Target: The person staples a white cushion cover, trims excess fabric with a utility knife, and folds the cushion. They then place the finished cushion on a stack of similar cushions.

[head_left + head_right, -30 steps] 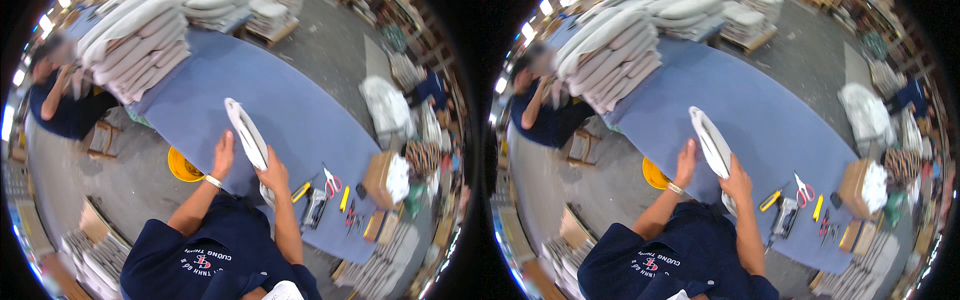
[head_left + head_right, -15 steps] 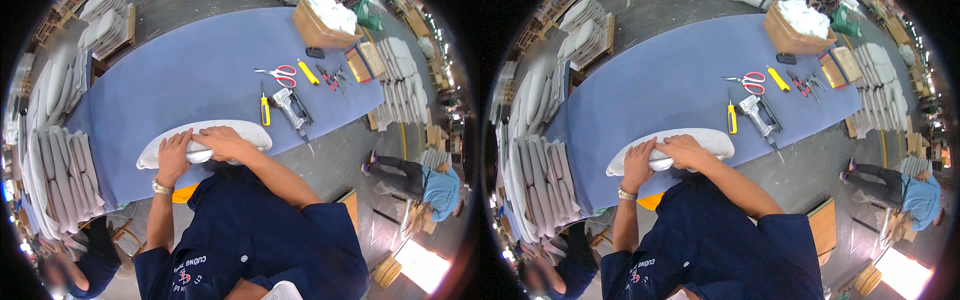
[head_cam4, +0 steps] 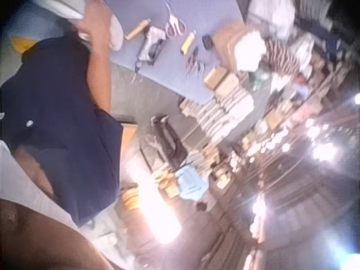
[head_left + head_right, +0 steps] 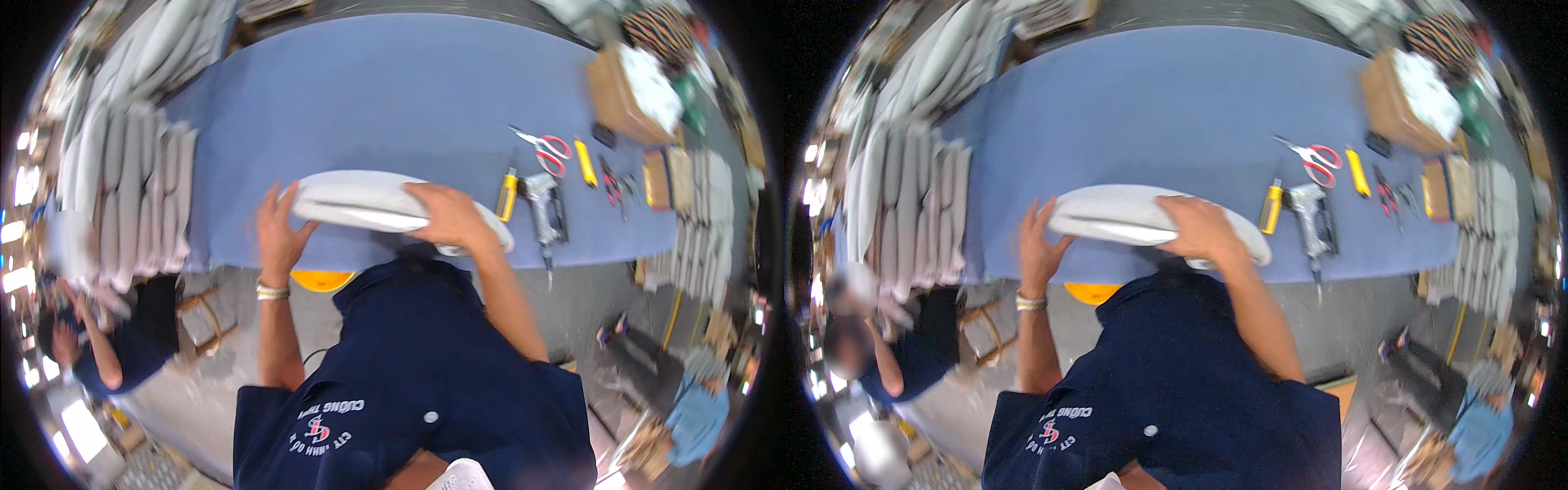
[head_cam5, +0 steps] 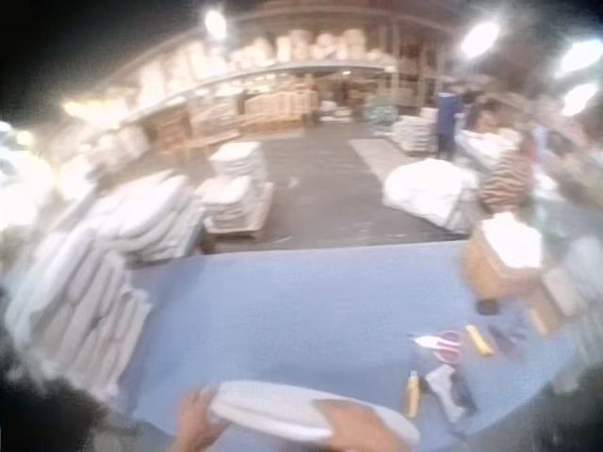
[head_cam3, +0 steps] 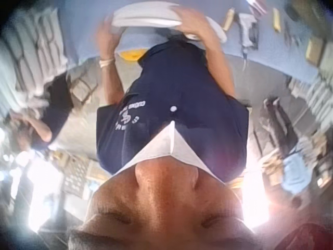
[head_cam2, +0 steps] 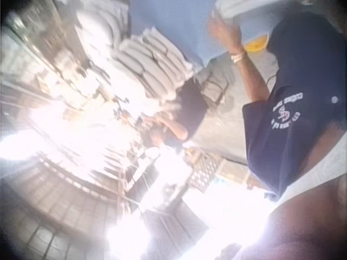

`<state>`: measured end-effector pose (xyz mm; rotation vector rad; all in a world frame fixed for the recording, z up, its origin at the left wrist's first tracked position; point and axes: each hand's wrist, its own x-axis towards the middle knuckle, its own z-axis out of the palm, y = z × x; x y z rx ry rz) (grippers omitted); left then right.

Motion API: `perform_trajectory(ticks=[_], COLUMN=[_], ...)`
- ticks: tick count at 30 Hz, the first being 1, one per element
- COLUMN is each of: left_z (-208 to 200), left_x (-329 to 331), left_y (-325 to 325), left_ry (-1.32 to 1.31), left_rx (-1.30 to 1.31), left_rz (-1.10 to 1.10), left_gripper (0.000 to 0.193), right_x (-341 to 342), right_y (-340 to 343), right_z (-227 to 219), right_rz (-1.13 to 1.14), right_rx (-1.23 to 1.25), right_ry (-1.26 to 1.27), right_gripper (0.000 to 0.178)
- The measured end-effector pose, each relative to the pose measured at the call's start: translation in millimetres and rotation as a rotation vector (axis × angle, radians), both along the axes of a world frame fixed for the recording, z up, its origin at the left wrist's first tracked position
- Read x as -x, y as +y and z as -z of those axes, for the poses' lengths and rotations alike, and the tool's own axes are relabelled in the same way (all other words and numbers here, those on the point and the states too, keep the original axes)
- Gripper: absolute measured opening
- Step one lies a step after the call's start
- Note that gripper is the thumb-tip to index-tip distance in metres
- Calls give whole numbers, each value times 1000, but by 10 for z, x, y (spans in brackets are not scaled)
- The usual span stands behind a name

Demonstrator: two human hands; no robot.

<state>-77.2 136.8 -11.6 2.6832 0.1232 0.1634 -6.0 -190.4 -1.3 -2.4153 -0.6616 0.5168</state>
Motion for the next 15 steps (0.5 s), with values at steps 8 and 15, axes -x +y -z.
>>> perform_trajectory(ticks=[8,15], left_z=[379,599], left_x=[366,530], left_y=[-126,-63], left_ry=[-337,-376], left_rx=[820,1079], left_rz=[-98,-215], left_gripper=[31,19], right_x=[64,181], right_y=[-4,58], right_z=[-85,-55], right_rz=[6,5], right_rx=[-4,-20], right_ry=[19,23], right_gripper=[82,85])
